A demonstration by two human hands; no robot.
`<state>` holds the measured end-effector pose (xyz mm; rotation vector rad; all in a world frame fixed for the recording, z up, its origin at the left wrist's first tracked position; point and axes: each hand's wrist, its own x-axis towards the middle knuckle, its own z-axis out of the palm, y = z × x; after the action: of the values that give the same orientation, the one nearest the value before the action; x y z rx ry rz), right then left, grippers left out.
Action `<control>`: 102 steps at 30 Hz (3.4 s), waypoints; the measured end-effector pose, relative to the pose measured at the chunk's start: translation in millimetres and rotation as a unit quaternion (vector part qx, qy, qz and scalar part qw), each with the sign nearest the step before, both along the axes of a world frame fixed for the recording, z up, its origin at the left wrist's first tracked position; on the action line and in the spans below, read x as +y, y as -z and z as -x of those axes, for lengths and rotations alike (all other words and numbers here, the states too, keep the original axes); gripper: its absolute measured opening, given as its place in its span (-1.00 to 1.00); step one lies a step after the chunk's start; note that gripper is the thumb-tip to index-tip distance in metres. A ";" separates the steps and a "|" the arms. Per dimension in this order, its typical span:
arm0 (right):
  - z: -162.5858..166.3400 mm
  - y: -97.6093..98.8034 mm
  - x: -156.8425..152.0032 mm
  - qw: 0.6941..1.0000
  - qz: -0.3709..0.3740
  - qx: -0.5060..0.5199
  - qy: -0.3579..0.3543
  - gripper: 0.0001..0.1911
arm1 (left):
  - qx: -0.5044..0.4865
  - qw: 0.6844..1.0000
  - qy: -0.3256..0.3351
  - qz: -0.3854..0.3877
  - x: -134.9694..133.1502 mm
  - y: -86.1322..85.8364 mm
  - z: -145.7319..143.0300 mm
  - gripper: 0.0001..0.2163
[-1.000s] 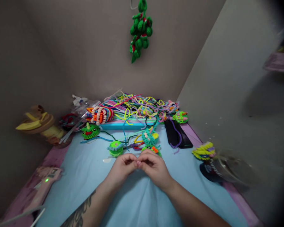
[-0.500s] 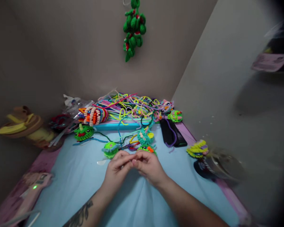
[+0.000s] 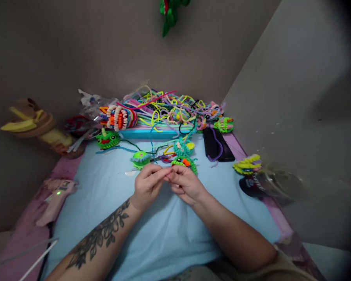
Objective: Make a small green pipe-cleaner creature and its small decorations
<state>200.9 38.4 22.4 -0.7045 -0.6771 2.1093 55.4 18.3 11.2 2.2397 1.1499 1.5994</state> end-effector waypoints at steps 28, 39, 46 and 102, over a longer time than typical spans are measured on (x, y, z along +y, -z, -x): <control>-3.9 13.1 -2.0 0.947 -0.233 -0.192 0.109 -0.81 | 0.099 0.993 -0.033 -0.049 0.2 -10.2 8.8 -0.72; 3.5 9.5 -7.6 0.969 -0.171 -0.150 0.099 -0.73 | 0.110 0.991 -0.015 -0.069 -1.4 -8.7 12.6 -0.73; 8.8 7.7 -10.7 0.980 -0.140 -0.120 0.079 -0.70 | 0.111 0.989 0.011 -0.093 -3.6 -8.8 13.6 -0.81; 38.7 -86.1 294.0 0.610 -0.422 -0.643 0.191 -0.83 | 0.165 0.913 -0.343 0.145 29.1 -0.5 117.0 -0.75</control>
<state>162.2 332.4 108.5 -1.5269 -1.8594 0.3649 -61.6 47.4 11.8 2.0609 2.2909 1.1026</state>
